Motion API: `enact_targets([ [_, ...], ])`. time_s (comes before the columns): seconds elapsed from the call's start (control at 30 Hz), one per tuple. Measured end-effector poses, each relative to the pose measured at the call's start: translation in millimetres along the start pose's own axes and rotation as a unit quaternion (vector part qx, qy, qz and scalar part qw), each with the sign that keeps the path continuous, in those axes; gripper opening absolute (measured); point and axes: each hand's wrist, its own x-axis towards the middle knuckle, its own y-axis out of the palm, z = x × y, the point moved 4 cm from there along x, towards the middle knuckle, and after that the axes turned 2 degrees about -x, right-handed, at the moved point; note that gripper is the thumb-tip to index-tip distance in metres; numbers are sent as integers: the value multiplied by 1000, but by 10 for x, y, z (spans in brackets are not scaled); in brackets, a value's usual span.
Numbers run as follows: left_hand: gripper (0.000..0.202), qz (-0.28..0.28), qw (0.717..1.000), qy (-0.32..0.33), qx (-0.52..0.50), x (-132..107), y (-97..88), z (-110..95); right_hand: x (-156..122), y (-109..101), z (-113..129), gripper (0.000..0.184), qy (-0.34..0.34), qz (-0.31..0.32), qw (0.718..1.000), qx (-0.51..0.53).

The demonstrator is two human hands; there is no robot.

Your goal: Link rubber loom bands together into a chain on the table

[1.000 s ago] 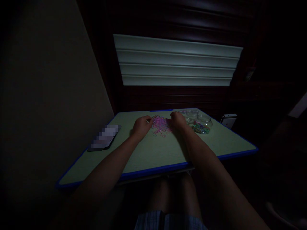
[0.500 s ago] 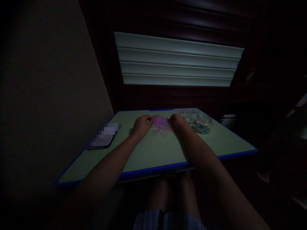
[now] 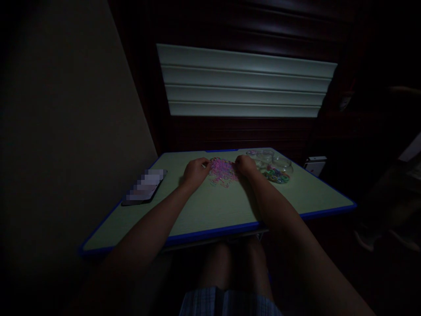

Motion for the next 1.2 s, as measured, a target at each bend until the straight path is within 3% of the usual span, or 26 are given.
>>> enact_targets([
  [0.4,21,-11,1000,15,-10,12,34,34,-15,-53,-38,24,15,-53,998,41],
  [0.6,20,0,1000,4,-27,7,34,32,-8,-122,170,21,-26,-79,984,158],
  [0.8,20,-3,999,-7,-45,18,74,71,-38,-201,481,23,-47,-71,921,380],
  [1.03,20,-15,997,-42,-67,41,81,109,-197,-203,726,28,-19,-16,840,542],
  [1.2,18,-28,995,-45,-81,53,58,102,-253,-194,795,28,-23,12,823,567],
])
